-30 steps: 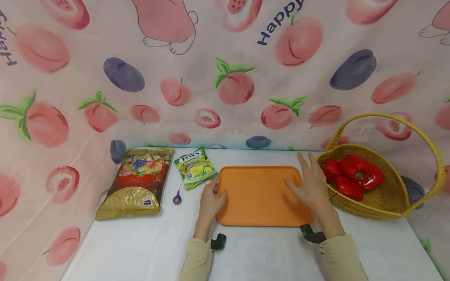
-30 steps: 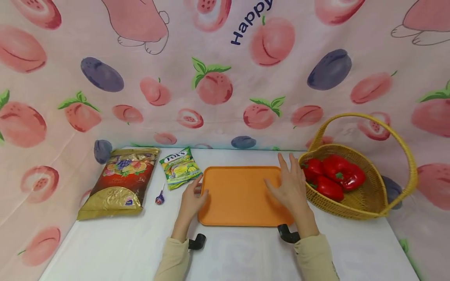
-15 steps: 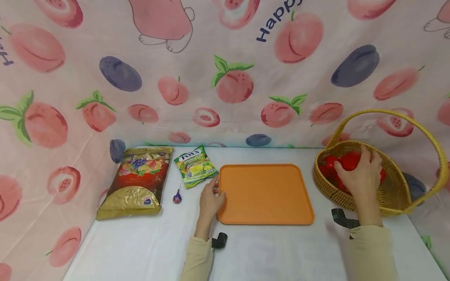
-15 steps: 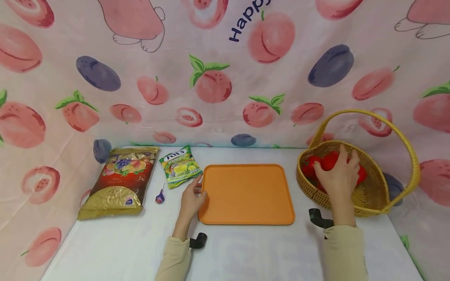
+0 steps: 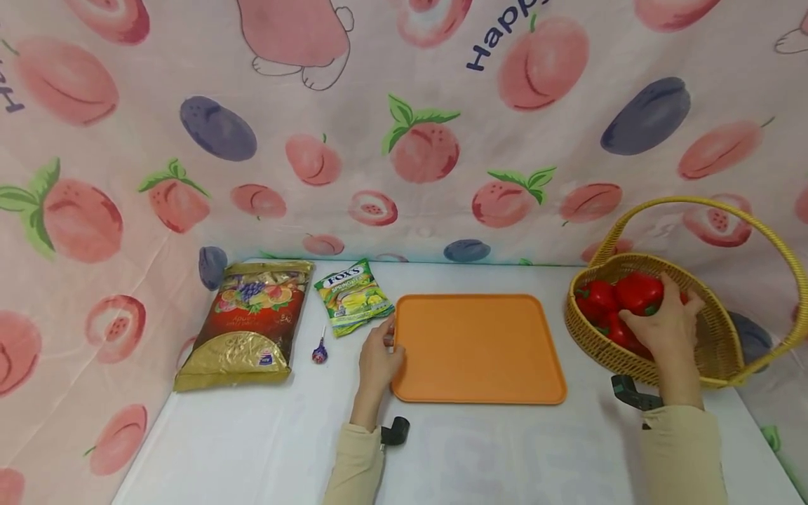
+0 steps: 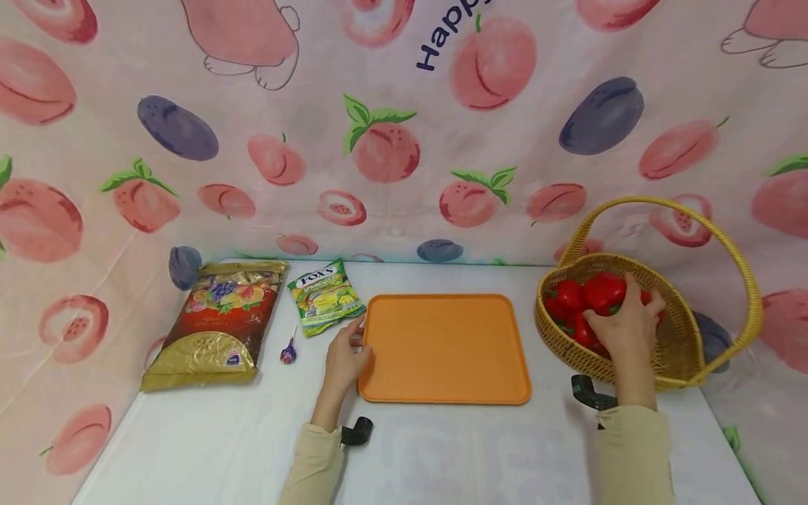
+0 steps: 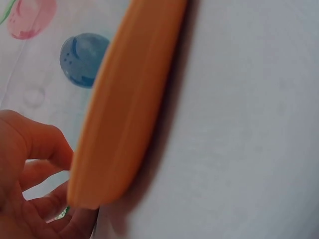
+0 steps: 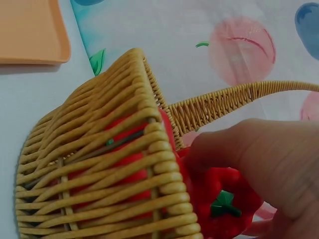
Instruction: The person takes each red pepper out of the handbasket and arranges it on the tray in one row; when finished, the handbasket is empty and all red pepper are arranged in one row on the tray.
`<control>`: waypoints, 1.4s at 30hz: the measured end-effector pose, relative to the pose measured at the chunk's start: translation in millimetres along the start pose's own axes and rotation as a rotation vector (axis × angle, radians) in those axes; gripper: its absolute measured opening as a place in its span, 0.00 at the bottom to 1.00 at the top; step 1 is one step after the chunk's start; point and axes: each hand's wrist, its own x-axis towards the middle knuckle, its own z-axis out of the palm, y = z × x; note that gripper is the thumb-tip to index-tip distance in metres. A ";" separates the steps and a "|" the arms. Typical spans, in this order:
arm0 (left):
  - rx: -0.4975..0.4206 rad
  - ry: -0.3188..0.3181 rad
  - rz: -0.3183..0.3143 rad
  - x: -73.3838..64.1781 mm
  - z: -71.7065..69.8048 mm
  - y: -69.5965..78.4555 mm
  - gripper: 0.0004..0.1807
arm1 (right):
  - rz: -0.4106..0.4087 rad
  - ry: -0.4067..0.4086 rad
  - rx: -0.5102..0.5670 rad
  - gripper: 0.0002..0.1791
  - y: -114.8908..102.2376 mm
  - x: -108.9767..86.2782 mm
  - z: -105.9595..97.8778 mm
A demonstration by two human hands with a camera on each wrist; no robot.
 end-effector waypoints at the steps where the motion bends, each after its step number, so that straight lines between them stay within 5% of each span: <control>1: 0.000 -0.003 0.002 0.2 -0.6 0.0 0.34 | 0.008 0.004 0.005 0.53 0.0 0.0 0.0; 9: -0.015 -0.020 -0.014 0.8 -1.7 -2.7 0.34 | 0.045 0.038 0.015 0.53 -1.5 -3.9 -0.7; 16: -0.011 -0.033 -0.008 3.9 -0.9 -3.0 0.35 | 0.043 0.158 0.062 0.52 -11.1 -5.5 -2.4; 26: 0.015 -0.045 0.033 4.2 -2.1 -4.8 0.35 | -0.047 0.258 0.105 0.47 -49.2 -17.1 -0.2; 32: 0.001 -0.043 0.027 5.2 -3.4 -7.2 0.35 | -0.184 0.298 0.137 0.47 -76.5 -19.7 11.5; 42: 0.001 -0.043 0.027 6.2 -0.4 -10.0 0.34 | -0.268 0.230 0.159 0.47 -109.1 -26.4 46.8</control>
